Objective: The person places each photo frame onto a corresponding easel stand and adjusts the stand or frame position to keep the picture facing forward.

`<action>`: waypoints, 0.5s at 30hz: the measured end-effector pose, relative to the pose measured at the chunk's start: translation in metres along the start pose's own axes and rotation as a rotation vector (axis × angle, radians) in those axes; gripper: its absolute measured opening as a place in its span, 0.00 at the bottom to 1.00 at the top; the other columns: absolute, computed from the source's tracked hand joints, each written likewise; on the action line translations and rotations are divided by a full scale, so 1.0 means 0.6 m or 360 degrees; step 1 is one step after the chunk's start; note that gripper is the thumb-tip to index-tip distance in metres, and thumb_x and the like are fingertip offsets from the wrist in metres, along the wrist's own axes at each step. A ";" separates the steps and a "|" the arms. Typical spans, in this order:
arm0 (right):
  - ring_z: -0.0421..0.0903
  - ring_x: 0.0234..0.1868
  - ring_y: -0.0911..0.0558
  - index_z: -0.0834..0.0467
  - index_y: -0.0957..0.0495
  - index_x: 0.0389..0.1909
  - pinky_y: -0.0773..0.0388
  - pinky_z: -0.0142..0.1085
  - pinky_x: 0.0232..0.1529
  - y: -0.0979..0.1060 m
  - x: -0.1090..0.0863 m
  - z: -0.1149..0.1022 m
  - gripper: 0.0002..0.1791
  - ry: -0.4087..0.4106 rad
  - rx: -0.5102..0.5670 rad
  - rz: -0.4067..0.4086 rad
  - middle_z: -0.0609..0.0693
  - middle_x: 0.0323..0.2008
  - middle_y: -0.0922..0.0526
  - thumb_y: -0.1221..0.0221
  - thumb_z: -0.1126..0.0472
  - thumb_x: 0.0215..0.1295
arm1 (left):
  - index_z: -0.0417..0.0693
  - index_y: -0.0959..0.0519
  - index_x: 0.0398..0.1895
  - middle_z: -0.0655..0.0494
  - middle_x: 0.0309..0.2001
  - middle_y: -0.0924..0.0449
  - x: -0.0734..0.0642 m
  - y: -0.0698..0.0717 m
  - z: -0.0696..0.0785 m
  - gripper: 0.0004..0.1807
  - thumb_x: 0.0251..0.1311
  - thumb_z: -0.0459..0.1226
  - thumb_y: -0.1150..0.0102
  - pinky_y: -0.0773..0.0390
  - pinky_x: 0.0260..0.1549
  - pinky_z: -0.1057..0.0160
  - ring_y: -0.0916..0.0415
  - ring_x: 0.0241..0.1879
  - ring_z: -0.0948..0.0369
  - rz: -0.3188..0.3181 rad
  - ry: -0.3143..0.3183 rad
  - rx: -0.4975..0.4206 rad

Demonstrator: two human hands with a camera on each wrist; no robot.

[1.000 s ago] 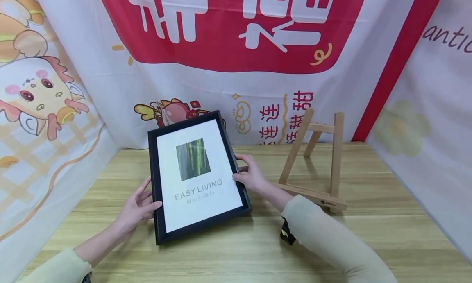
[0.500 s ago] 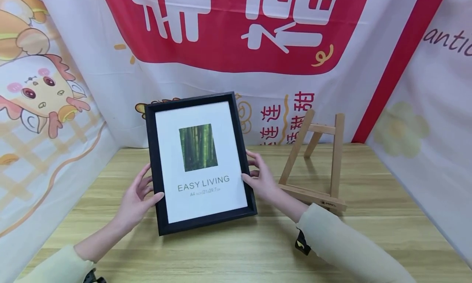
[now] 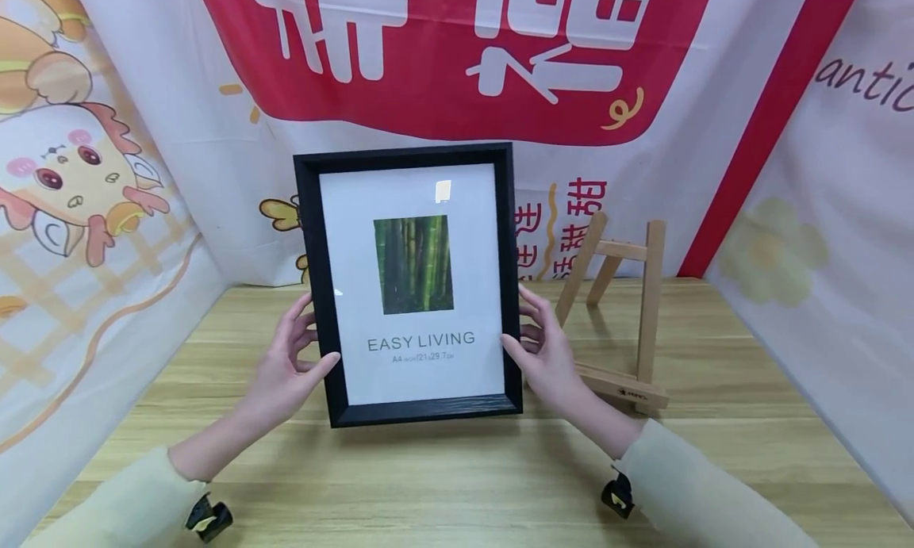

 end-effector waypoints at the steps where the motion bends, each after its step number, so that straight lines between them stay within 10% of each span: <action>1: 0.44 0.43 0.19 0.56 0.42 0.71 0.19 0.30 0.43 0.006 -0.002 -0.001 0.38 0.0014 -0.0014 0.0016 0.64 0.54 0.25 0.40 0.77 0.61 | 0.59 0.52 0.76 0.42 0.66 0.36 0.003 -0.003 0.003 0.48 0.60 0.26 0.38 0.17 0.38 0.63 0.30 0.57 0.47 -0.0008 -0.0019 0.0000; 15: 0.34 0.47 0.20 0.54 0.44 0.72 0.22 0.27 0.46 0.080 -0.033 -0.001 0.39 0.0019 -0.0157 0.0180 0.63 0.57 0.27 0.41 0.76 0.63 | 0.61 0.53 0.76 0.44 0.65 0.35 0.052 -0.070 0.033 0.50 0.58 0.24 0.38 0.16 0.35 0.63 0.28 0.53 0.50 -0.0134 -0.0234 -0.0042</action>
Point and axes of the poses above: each hand's wrist, its own x-axis towards the middle knuckle, its own y-axis out of the back of the hand, z = x × y, the point moved 2 cm from there along x, towards the middle knuckle
